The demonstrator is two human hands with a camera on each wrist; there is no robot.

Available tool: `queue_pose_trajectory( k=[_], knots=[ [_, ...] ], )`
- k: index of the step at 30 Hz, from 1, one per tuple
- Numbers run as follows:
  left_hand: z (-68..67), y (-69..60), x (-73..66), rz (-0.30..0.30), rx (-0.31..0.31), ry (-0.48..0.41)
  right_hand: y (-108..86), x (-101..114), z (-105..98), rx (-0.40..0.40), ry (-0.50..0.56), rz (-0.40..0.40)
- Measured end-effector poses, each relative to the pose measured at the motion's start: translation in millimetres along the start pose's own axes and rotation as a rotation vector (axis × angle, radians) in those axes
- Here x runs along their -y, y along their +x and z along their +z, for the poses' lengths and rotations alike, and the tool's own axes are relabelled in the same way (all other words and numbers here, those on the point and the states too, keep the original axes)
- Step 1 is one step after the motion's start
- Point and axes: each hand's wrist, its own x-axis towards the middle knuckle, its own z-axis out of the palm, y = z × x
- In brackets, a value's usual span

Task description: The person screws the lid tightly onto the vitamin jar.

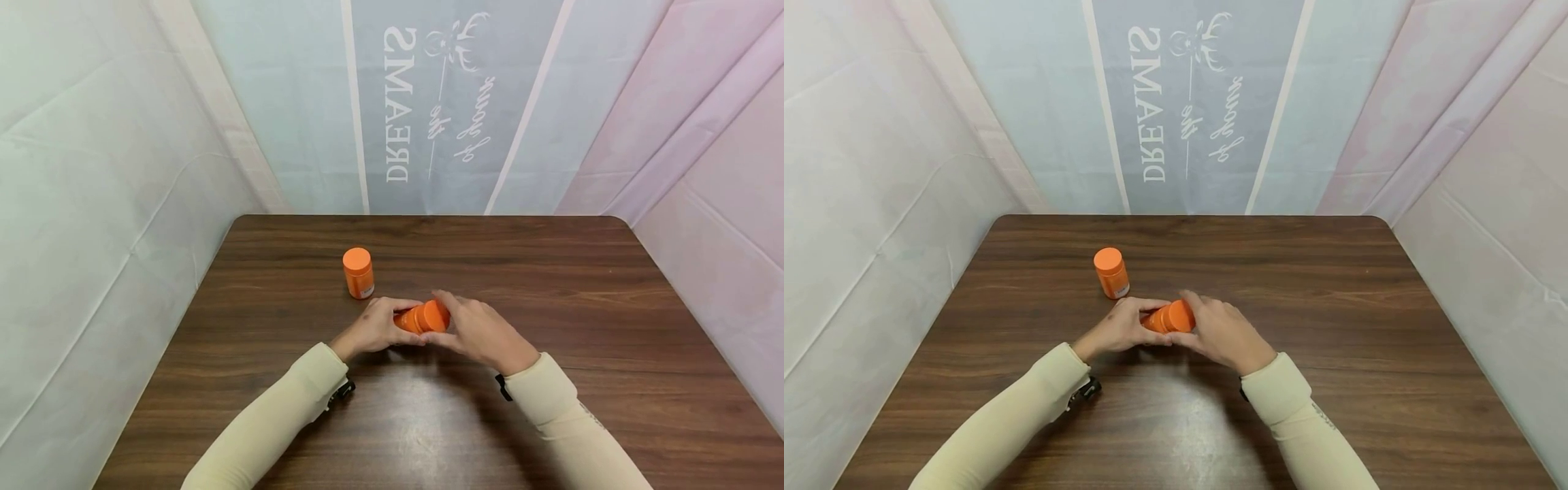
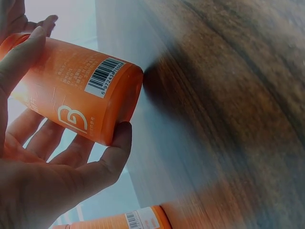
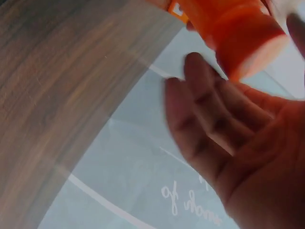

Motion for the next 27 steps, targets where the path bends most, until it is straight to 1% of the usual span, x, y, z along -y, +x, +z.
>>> queue_pose_trajectory(
  k=[3, 7, 9, 11, 14, 16, 18, 21, 23, 25, 27],
  knots=[
    [-0.6, -0.4, 0.5, -0.001, 0.001, 0.01, -2.0, -1.8, -4.6, 0.034, 0.001, -0.078],
    [-1.2, -1.2, 0.5, -0.01, 0.004, 0.005, -2.2, -4.6, -8.9, 0.038, 0.011, -0.181],
    [-1.4, -1.3, 0.3, -0.012, 0.003, 0.001, -2.0, -5.4, -9.9, 0.034, 0.017, -0.208],
    [-1.4, -1.2, -0.1, -0.009, 0.002, -0.001, -1.4, -6.0, -10.3, 0.03, 0.026, -0.215],
    [-0.4, -0.8, 0.0, 0.0, 0.001, -0.002, -1.4, -6.1, -9.4, 0.022, 0.021, -0.197],
    [0.5, -0.6, 0.4, 0.008, 0.0, -0.002, -1.0, -5.6, -7.8, 0.014, 0.018, -0.167],
    [1.3, -0.6, 1.3, 0.015, 0.001, -0.006, -0.4, -4.2, -5.7, 0.008, 0.02, -0.119],
    [2.1, -0.7, 3.1, 0.025, -0.002, -0.012, 1.2, -1.6, -1.3, 0.007, 0.032, -0.024],
    [2.3, -0.9, 4.2, 0.027, -0.005, -0.015, 1.8, 0.7, 1.4, 0.004, 0.02, 0.025],
    [2.4, -1.1, 4.9, 0.03, -0.01, -0.015, 1.9, 2.5, 3.1, -0.004, -0.001, 0.052],
    [2.5, -1.2, 5.3, 0.031, -0.012, -0.009, 0.9, 3.8, 3.4, -0.003, -0.02, 0.053]
  ],
)
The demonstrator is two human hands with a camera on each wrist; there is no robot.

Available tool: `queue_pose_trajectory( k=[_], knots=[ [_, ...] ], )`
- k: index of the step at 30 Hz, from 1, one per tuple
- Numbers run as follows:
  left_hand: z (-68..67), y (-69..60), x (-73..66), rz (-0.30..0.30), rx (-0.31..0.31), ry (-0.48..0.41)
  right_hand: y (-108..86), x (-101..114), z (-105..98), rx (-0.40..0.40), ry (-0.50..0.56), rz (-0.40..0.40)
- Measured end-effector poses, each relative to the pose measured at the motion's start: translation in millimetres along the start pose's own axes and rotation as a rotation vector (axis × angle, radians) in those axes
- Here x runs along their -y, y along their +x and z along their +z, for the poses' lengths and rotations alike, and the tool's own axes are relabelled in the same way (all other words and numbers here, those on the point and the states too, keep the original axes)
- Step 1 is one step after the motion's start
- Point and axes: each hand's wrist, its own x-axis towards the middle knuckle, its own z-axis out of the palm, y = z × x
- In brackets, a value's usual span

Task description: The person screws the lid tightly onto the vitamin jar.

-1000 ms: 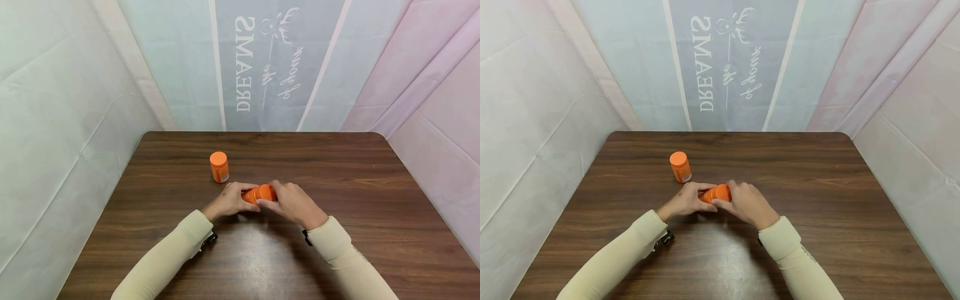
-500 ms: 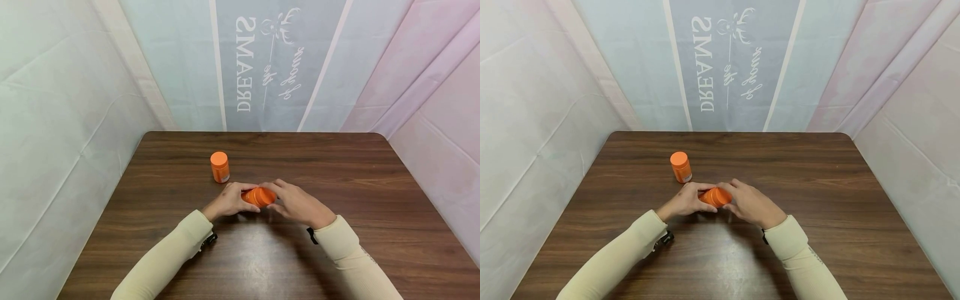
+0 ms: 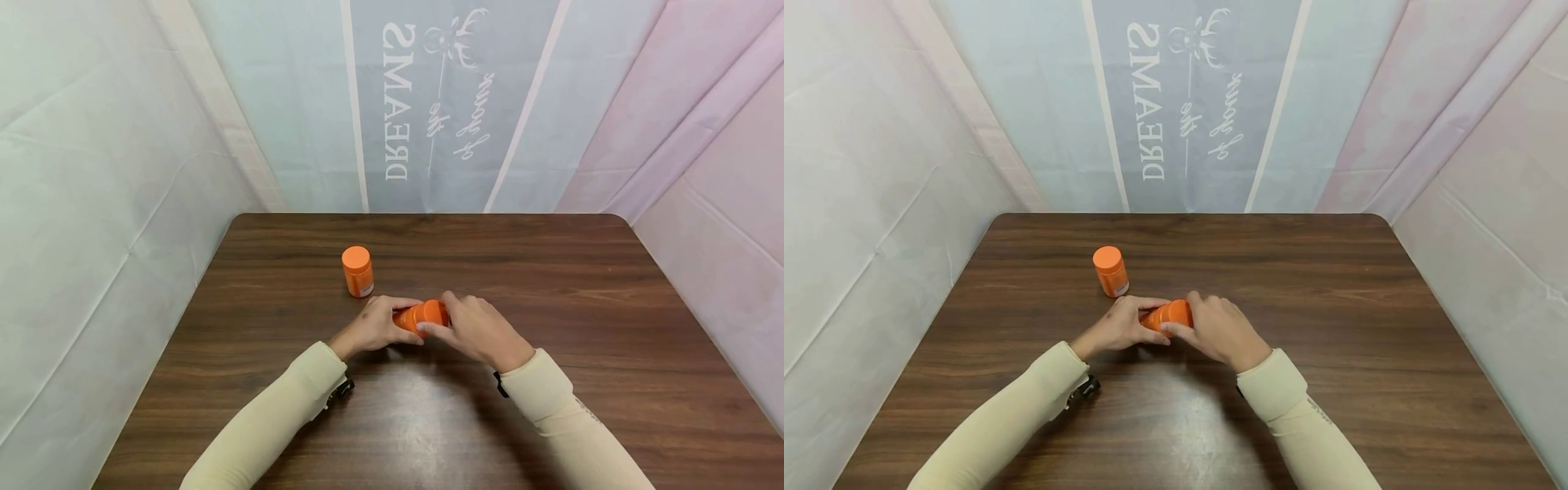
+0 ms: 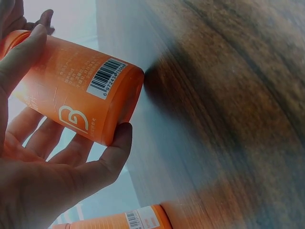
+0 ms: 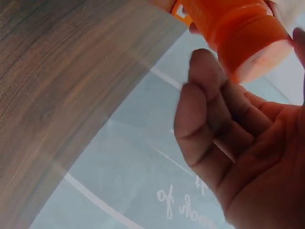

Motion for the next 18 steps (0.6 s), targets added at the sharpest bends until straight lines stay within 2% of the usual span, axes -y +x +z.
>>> queue_pose_trajectory(
  k=[5, 10, 14, 18],
  knots=[
    [-0.6, 0.0, -0.3, -0.002, 0.002, 0.021, -3.1, 0.3, -6.5, 0.046, -0.011, -0.081],
    [-0.8, -1.0, -1.6, -0.024, 0.007, 0.01, -3.9, -1.2, -12.2, 0.032, -0.006, -0.18],
    [-0.5, -0.8, -1.9, -0.02, 0.008, 0.0, -2.4, -1.9, -12.1, 0.023, -0.006, -0.182],
    [0.0, 0.0, -1.9, -0.011, 0.001, 0.01, -0.4, -1.6, -10.6, 0.028, 0.008, -0.125]
  ],
)
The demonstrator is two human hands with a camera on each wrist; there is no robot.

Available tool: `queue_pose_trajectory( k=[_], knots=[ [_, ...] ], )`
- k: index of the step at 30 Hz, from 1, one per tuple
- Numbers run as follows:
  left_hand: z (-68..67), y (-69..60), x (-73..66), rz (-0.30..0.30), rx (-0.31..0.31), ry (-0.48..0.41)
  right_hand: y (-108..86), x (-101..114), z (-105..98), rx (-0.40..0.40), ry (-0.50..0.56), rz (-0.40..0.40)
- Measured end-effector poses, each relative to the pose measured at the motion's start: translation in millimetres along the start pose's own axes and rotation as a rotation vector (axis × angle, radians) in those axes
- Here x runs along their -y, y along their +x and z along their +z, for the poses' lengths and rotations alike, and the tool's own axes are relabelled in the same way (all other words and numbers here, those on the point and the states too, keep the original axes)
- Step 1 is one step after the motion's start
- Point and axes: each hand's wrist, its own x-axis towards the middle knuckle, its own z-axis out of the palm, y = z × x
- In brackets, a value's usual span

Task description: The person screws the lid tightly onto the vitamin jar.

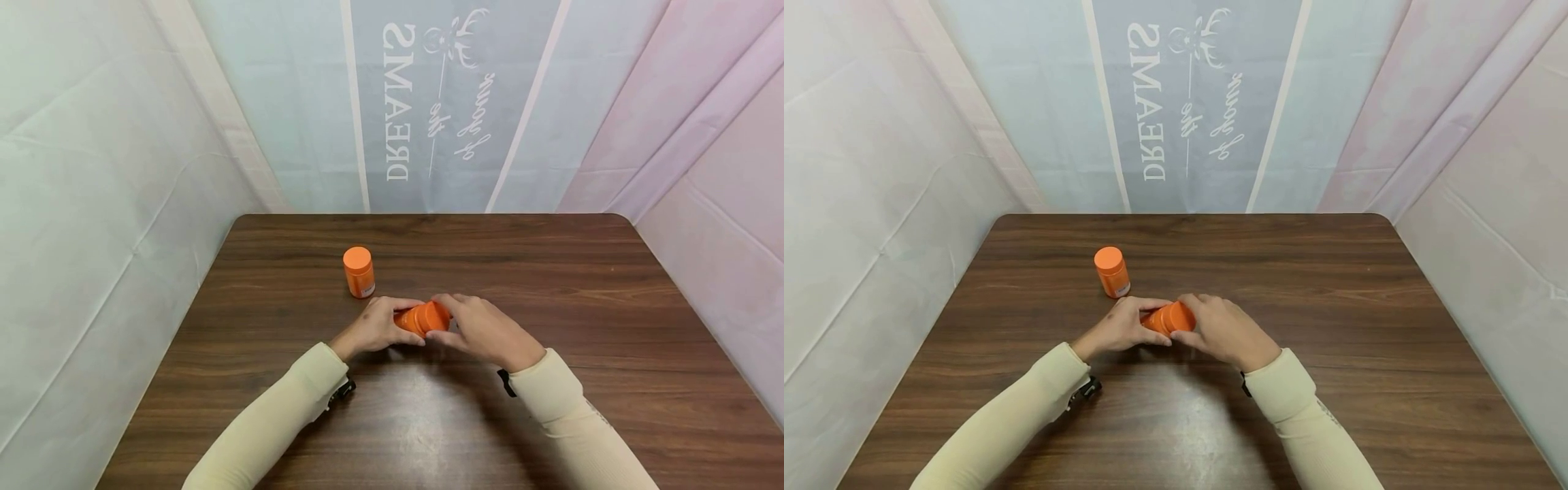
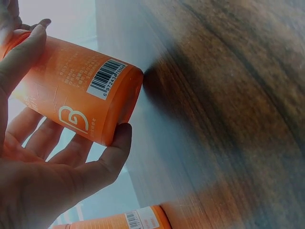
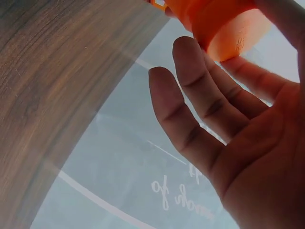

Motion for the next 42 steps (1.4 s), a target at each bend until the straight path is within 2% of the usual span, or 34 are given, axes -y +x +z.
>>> queue_pose_trajectory(
  k=[5, 10, 14, 18, 20, 23, 28, 33, 37, 39, 42],
  knots=[
    [0.5, 0.4, -0.5, -0.003, -0.001, 0.006, 3.4, 1.1, 7.6, -0.015, -0.004, 0.138],
    [0.7, 0.6, 0.3, 0.011, -0.006, 0.026, 5.0, 1.0, 13.0, -0.034, -0.037, 0.194],
    [0.9, 0.9, -0.1, 0.015, -0.009, 0.029, 0.7, -0.8, 7.9, 0.004, 0.03, 0.152],
    [1.1, 0.5, -1.0, 0.009, -0.008, 0.036, -3.9, -4.3, 3.1, 0.029, 0.052, 0.022],
    [1.3, 0.3, -1.2, 0.009, -0.007, 0.038, -4.9, -6.0, 2.9, 0.023, 0.049, -0.027],
    [1.6, -0.1, -1.3, 0.015, -0.004, 0.033, -5.1, -7.2, 4.7, 0.005, 0.048, -0.052],
    [2.3, -0.6, -0.7, 0.021, -0.002, 0.015, -4.1, -6.2, 10.9, -0.039, 0.073, -0.014],
    [2.4, -1.6, 0.0, 0.02, -0.007, 0.01, -1.1, -2.3, 21.7, -0.098, 0.044, 0.118],
    [2.6, -1.8, 0.8, 0.014, -0.008, 0.023, -0.1, -0.2, 26.8, -0.098, 0.003, 0.189],
    [3.0, -1.7, 1.0, 0.014, -0.003, 0.03, -1.6, -0.7, 26.2, -0.067, 0.0, 0.186],
    [3.7, -1.4, 0.9, 0.016, 0.005, 0.034, -4.8, -2.7, 21.7, -0.014, 0.006, 0.122]
  ],
)
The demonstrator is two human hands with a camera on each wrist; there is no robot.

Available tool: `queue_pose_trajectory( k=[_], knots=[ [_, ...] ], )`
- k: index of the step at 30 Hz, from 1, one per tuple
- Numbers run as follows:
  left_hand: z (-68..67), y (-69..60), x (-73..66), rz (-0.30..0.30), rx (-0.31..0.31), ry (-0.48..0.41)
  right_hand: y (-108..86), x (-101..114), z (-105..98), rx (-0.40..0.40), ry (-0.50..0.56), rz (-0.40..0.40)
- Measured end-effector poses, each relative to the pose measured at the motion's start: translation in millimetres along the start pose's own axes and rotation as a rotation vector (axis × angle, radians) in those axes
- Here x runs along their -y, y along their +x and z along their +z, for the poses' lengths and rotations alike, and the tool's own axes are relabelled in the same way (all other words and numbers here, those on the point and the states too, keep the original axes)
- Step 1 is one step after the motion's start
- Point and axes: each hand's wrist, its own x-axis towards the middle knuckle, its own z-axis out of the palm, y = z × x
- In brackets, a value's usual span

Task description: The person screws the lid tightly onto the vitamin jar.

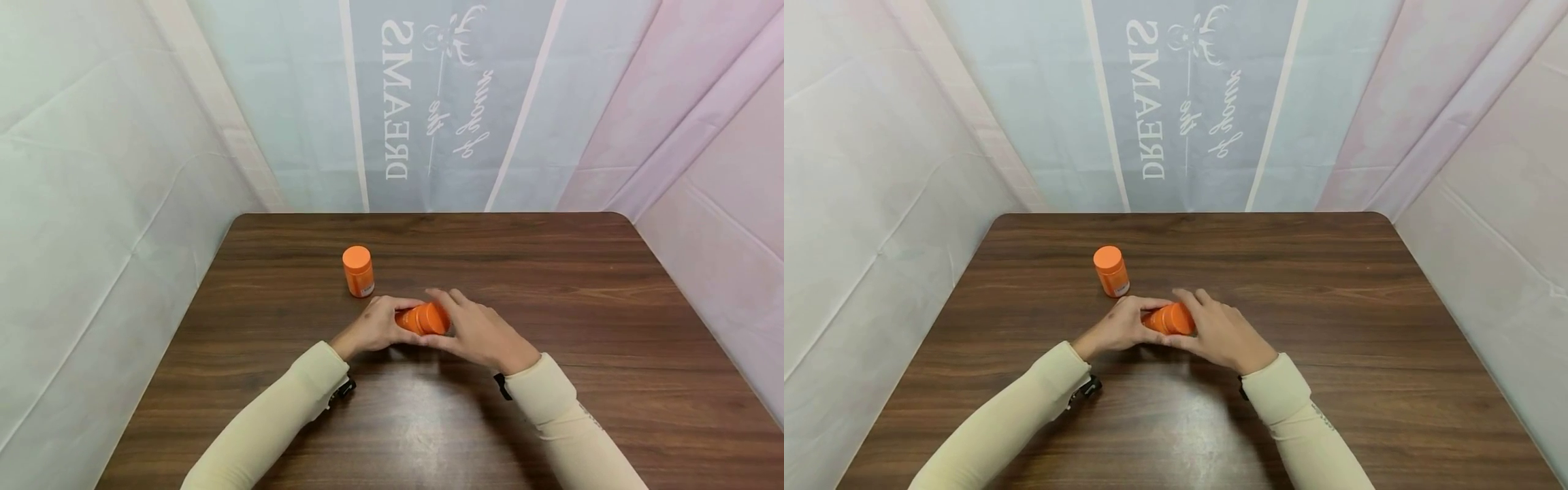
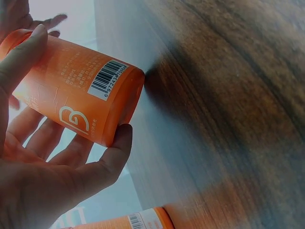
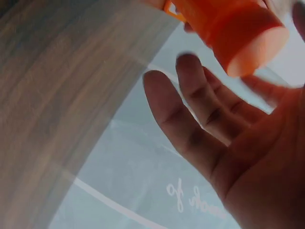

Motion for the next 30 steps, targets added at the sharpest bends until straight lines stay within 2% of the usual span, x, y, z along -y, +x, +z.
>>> queue_pose_trajectory(
  k=[4, 8, 13, 17, 20, 22, 26, 30],
  knots=[
    [0.3, 0.0, -0.4, -0.001, -0.002, 0.005, -3.4, -2.2, -7.2, 0.027, 0.006, -0.097],
    [0.8, 0.0, -1.1, 0.0, -0.002, -0.012, -4.3, -2.2, -9.7, 0.02, 0.02, -0.113],
    [1.2, 0.0, -1.2, 0.002, -0.001, -0.026, 1.4, 0.7, -4.7, -0.01, -0.007, -0.036],
    [0.3, 0.0, -0.6, 0.006, -0.011, -0.02, 7.7, 3.6, 1.4, -0.057, -0.08, 0.028],
    [-0.7, 0.2, -0.3, 0.0, -0.015, -0.013, 9.9, 4.0, 3.6, -0.072, -0.116, 0.044],
    [-1.3, 0.0, -0.5, -0.006, -0.013, -0.015, 9.0, 3.4, 2.2, -0.053, -0.093, 0.041],
    [-2.3, 0.2, -0.6, -0.014, -0.01, -0.018, 4.9, 0.1, -8.6, 0.001, -0.036, -0.058],
    [-3.9, 0.7, -1.6, -0.022, -0.005, -0.02, 2.3, -1.9, -19.7, 0.036, -0.022, -0.158]
  ],
)
